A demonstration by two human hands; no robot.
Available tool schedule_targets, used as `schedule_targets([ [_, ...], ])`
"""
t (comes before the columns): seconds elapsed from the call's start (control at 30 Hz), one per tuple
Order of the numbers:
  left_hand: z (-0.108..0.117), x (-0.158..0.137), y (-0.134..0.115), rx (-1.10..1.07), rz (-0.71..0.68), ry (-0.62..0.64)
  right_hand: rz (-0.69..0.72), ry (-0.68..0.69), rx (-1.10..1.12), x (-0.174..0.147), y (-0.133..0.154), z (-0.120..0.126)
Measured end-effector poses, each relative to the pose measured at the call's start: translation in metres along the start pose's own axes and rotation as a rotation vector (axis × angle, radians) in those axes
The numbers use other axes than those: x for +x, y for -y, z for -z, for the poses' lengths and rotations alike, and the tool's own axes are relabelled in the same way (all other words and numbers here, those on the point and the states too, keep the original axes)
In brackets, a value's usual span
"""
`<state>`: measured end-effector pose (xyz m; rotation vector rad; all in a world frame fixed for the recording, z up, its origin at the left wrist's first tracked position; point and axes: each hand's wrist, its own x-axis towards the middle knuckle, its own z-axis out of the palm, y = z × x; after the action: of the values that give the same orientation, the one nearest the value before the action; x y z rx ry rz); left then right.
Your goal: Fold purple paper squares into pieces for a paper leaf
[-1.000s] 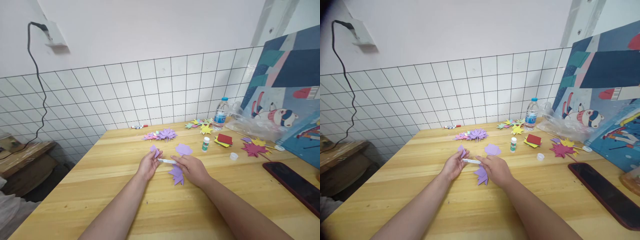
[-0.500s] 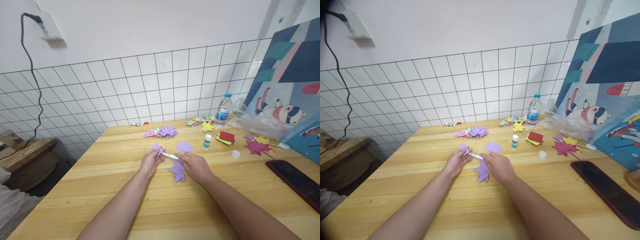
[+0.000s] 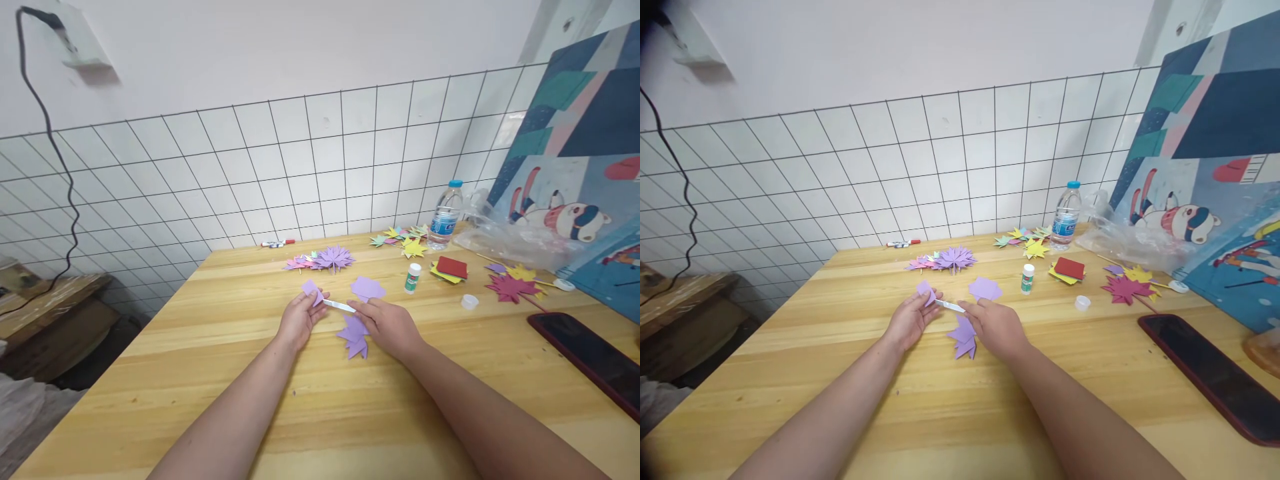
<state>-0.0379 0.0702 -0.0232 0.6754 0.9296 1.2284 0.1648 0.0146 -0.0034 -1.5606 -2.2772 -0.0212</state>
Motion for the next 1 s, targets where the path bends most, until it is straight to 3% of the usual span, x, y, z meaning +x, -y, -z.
schedule_targets([
  [0.3, 0.000, -0.001, 0.000, 0.017, 0.011, 0.001, -0.010, 0.013, 0.019, 0.001, 0.000, -0.001],
  [0.8, -0.006, -0.010, 0.001, 0.217, -0.059, 0.136, -0.061, -0.003, 0.054, 0.001, 0.004, 0.000],
  [1.0, -0.006, -0.009, 0.002, 0.198, -0.075, 0.082, -0.094, 0.000, 0.045, 0.001, 0.003, 0.004],
])
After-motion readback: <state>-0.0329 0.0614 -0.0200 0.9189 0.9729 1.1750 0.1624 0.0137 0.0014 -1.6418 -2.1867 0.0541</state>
